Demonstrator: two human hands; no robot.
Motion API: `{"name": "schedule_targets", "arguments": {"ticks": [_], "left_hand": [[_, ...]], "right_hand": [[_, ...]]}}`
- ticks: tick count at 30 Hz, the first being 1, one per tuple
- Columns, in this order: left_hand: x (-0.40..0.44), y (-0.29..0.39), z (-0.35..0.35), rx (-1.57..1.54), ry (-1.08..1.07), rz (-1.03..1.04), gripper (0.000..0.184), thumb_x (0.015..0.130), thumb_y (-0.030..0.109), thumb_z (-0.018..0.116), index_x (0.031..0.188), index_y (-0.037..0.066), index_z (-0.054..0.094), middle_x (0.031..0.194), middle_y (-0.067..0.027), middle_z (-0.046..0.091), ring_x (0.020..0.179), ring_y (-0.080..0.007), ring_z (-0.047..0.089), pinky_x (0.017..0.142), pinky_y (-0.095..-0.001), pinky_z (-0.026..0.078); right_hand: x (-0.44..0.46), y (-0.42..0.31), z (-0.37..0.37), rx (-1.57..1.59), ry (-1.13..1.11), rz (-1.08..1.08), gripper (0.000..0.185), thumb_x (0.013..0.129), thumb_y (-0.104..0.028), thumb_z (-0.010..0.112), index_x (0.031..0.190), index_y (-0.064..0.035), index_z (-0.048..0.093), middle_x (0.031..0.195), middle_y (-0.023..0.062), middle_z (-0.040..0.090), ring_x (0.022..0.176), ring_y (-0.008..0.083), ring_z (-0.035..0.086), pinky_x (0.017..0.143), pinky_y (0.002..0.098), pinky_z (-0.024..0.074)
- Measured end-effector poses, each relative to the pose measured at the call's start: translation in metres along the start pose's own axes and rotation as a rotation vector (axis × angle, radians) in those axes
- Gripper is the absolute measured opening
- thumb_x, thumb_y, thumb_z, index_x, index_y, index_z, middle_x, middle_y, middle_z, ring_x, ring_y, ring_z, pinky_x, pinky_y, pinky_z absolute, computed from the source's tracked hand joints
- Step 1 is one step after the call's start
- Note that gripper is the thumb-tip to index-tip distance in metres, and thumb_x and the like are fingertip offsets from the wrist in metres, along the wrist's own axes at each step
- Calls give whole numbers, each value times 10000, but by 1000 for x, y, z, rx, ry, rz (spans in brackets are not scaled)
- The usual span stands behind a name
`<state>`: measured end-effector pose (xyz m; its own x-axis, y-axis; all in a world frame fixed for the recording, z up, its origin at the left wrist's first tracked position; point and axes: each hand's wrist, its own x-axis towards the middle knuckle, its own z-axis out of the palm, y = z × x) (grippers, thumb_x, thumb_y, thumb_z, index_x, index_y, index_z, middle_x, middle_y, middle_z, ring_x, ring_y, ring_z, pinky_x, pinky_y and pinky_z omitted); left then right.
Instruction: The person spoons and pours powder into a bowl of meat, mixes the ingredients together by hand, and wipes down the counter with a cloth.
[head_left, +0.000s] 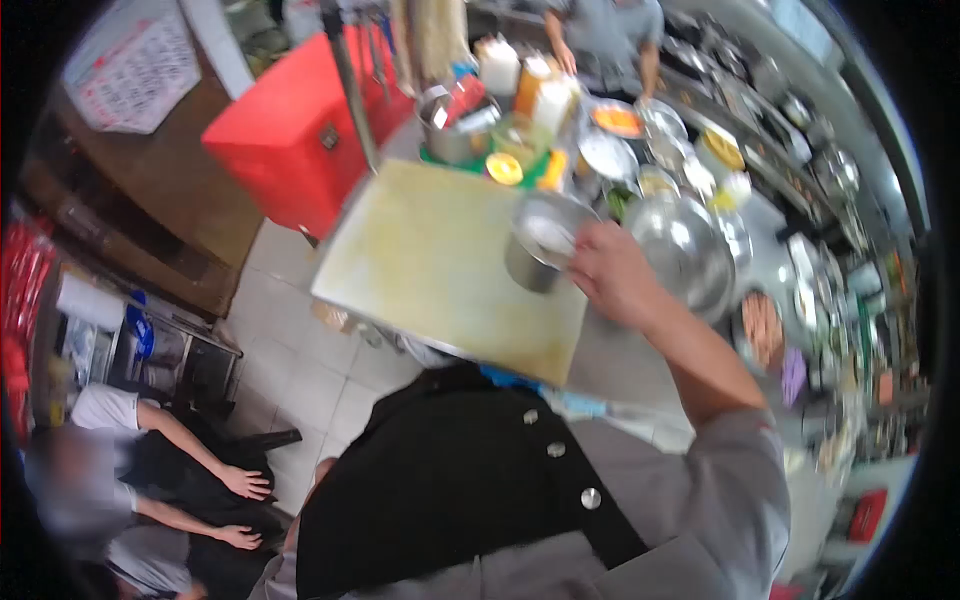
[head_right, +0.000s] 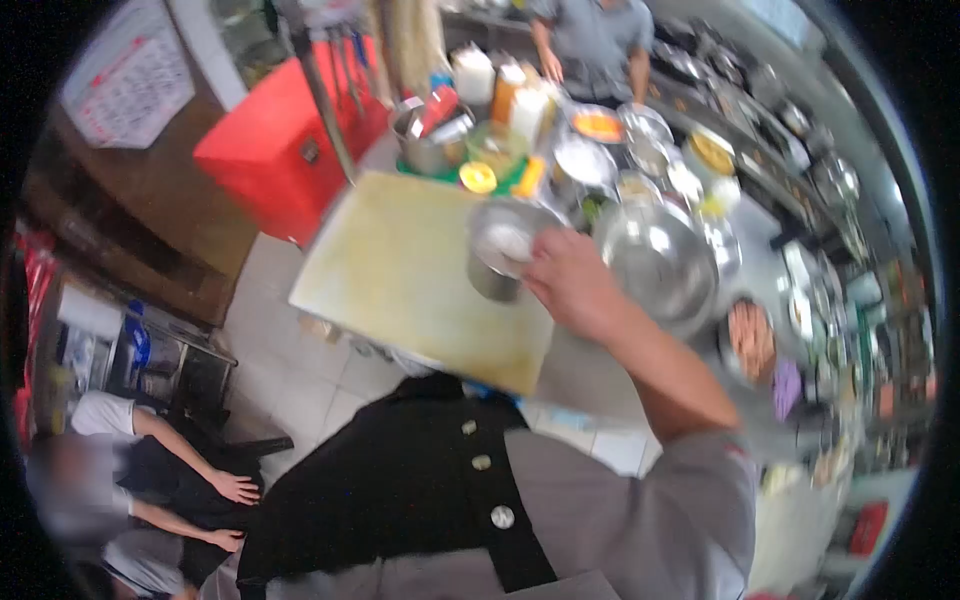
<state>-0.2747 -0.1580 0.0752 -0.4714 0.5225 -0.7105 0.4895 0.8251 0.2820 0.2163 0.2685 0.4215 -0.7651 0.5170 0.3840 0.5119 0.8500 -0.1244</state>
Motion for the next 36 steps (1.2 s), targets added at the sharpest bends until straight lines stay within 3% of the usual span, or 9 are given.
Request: {"name": "schedule_targets", "arguments": {"ticks": [6, 9, 10, 14, 18, 21, 24, 30, 36], "left_hand": [[0, -63, 7, 24, -54, 31, 438, 910, 447, 657, 1001, 24, 726, 1011, -217, 717, 1007, -335, 697, 849, -463, 533], [-9, -104, 14, 21, -72, 11, 434, 909, 445, 657, 992, 25, 729, 1002, -218, 718, 999, -335, 699, 843, -464, 534], [-14, -119, 14, 20, -69, -4, 433, 909, 445, 657, 989, 25, 730, 999, -218, 718, 997, -335, 700, 841, -465, 534], [-42, -190, -7, 56, -38, -114, 428, 908, 442, 658, 976, 26, 734, 987, -219, 720, 987, -335, 703, 833, -466, 536], [-76, -255, -57, 126, 47, -280, 423, 907, 439, 659, 963, 27, 738, 975, -220, 722, 977, -335, 706, 825, -468, 538], [-93, -271, -88, 145, 107, -352, 420, 906, 437, 659, 954, 28, 741, 965, -220, 724, 970, -336, 708, 819, -469, 539], [-98, -269, -97, 138, 128, -363, 416, 905, 435, 660, 944, 28, 744, 956, -221, 725, 962, -336, 710, 813, -470, 540], [-48, -186, -47, 117, 64, -129, 411, 904, 430, 661, 925, 30, 749, 938, -222, 728, 948, -336, 715, 802, -472, 542], [4, -98, 6, 150, -23, 164, 406, 902, 426, 662, 906, 31, 755, 920, -223, 731, 933, -337, 719, 790, -474, 545]], "right_hand": [[-36, -48, 63, -163, 65, 136, 240, 784, -143, 789, 1010, -109, 717, 1144, 99, 617, 1083, 341, 584, 896, 457, 481], [-36, -77, 26, -77, -18, 285, 331, 798, -106, 777, 1122, -102, 710, 1152, 107, 635, 1093, 357, 593, 928, 457, 491], [-35, -84, 11, -92, -41, 327, 363, 827, -72, 756, 1182, -76, 681, 1064, 123, 667, 996, 369, 644, 891, 444, 527], [-19, -88, -16, 101, 259, 595, 258, 889, -158, 684, 1128, -65, 708, 983, 176, 706, 864, 386, 694, 803, 493, 559], [-2, -72, -1, -119, -34, 760, 312, 934, -348, 619, 979, -55, 719, 1012, 207, 729, 940, 400, 706, 843, 484, 564], [-6, -48, 31, -174, 67, 855, 370, 949, -345, 588, 1044, -8, 706, 989, 220, 734, 884, 380, 730, 796, 467, 584], [-4, -15, 47, 299, -366, 1176, 443, 955, -334, 562, 1135, 58, 662, 1045, 220, 728, 785, 323, 754, 689, 433, 604], [-32, -23, 83, 857, 55, 1237, 434, 946, -292, 579, 1158, 82, 638, 998, 160, 735, 713, 258, 758, 552, 405, 597], [-99, -48, 54, 759, 202, 1266, 278, 893, -232, 632, 884, 42, 677, 781, 143, 705, 570, 207, 676, 504, 360, 546]]}}
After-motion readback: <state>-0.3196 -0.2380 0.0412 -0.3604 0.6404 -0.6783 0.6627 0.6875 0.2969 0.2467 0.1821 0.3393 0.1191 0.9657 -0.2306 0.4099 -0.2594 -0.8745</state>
